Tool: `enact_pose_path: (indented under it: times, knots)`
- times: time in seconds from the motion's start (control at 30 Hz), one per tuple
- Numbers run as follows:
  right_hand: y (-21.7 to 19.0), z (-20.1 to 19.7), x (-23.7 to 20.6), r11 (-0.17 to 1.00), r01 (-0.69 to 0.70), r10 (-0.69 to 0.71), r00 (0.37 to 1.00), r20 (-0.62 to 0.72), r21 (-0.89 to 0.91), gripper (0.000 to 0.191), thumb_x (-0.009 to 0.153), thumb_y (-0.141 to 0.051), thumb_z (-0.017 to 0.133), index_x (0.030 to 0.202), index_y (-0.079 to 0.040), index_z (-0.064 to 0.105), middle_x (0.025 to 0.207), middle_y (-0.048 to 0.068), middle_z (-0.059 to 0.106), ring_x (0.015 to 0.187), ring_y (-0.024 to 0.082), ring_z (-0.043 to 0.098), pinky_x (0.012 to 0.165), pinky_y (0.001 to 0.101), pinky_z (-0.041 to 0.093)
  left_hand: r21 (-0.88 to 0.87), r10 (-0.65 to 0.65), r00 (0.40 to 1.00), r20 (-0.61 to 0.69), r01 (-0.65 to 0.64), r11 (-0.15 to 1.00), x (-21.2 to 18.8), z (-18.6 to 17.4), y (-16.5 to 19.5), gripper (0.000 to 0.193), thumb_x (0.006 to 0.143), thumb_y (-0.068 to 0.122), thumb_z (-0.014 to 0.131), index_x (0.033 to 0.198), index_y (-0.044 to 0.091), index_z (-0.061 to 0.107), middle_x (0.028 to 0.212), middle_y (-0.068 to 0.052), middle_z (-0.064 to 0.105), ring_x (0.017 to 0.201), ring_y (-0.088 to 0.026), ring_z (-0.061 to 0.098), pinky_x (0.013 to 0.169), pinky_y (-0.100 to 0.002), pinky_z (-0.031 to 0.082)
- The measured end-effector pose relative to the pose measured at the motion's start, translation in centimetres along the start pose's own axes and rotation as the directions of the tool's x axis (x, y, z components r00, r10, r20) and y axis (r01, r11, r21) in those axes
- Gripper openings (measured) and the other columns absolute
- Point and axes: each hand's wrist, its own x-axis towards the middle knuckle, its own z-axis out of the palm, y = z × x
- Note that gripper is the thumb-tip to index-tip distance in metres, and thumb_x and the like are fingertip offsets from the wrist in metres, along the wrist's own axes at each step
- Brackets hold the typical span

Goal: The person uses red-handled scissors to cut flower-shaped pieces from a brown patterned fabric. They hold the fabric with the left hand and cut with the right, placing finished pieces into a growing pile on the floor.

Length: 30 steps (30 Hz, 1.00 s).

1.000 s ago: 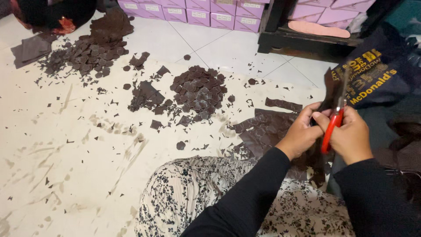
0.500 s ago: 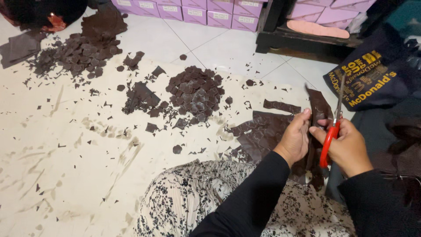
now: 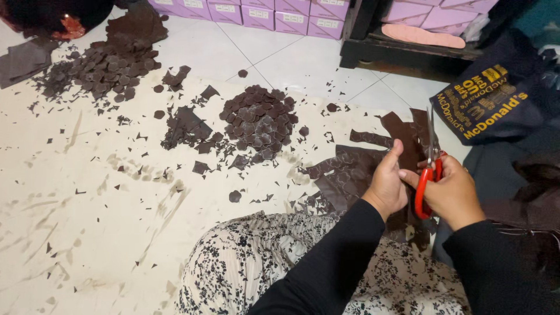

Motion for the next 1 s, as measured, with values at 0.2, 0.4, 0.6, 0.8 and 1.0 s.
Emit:
enact_pose_path:
  times: [0.2,0.4,0.6,0.8,1.0]
  knots:
    - [0.3,0.6,-0.2,0.998,-0.003,0.006,0.999,-0.046,0.068,0.055,0.074,-0.035,0.092,0.105,0.000,0.063,0.088,0.005,0.069,0.077,0.013,0.063,0.070,0.0286,0.052,-0.078,-0.014,0.994,0.109,0.023,0.997,-0.3,-0.1,0.1,0.078,0.110,0.056,0.058,0.159,0.002,0.029,0.133,-0.012,0.056,0.104,-0.018,0.059,0.094,-0.033,0.052]
    - [0.8,1.0,0.2,0.997,0.018,-0.016,1.000,-0.020,0.069,0.051,0.073,-0.034,0.093,0.101,-0.003,0.063,0.077,-0.002,0.058,0.068,0.009,0.052,0.060,0.0290,0.047,0.068,0.033,0.998,-0.056,-0.029,0.997,-1.0,0.6,1.3,0.067,0.099,0.050,0.062,0.144,0.003,0.049,0.136,-0.008,0.058,0.122,-0.018,0.057,0.107,-0.036,0.043]
    - [0.0,1.5,-0.2,0.836,-0.036,-0.012,0.997,0.082,0.547,0.029,0.085,-0.014,0.083,0.103,-0.006,0.062,0.085,-0.006,0.056,0.075,0.005,0.054,0.067,0.0215,0.047,0.020,0.113,0.993,-0.031,-0.113,0.993,-1.4,0.8,2.6,0.056,0.100,0.042,0.058,0.141,0.005,0.052,0.137,-0.007,0.060,0.131,-0.021,0.053,0.114,-0.037,0.038]
    - [-0.3,-1.0,-0.7,0.767,-0.066,-0.013,0.993,0.119,0.639,0.026,0.089,-0.004,0.078,0.098,-0.008,0.054,0.085,-0.006,0.053,0.074,0.004,0.051,0.065,0.0214,0.044,-0.133,-0.089,0.984,0.155,0.110,0.985,-2.3,1.4,4.1,0.048,0.103,0.038,0.056,0.135,0.001,0.056,0.127,-0.015,0.068,0.116,-0.030,0.065,0.104,-0.045,0.050]
    - [0.5,-4.0,-0.6,0.892,0.213,-0.165,0.974,-0.152,0.398,0.030,0.088,0.000,0.073,0.112,-0.008,0.056,0.094,-0.006,0.057,0.083,0.001,0.053,0.075,0.0167,0.047,0.060,0.003,0.994,0.113,-0.010,0.998,-2.1,1.6,3.7,0.033,0.098,0.009,0.061,0.129,-0.001,0.057,0.119,-0.017,0.069,0.110,-0.029,0.071,0.089,-0.044,0.060]
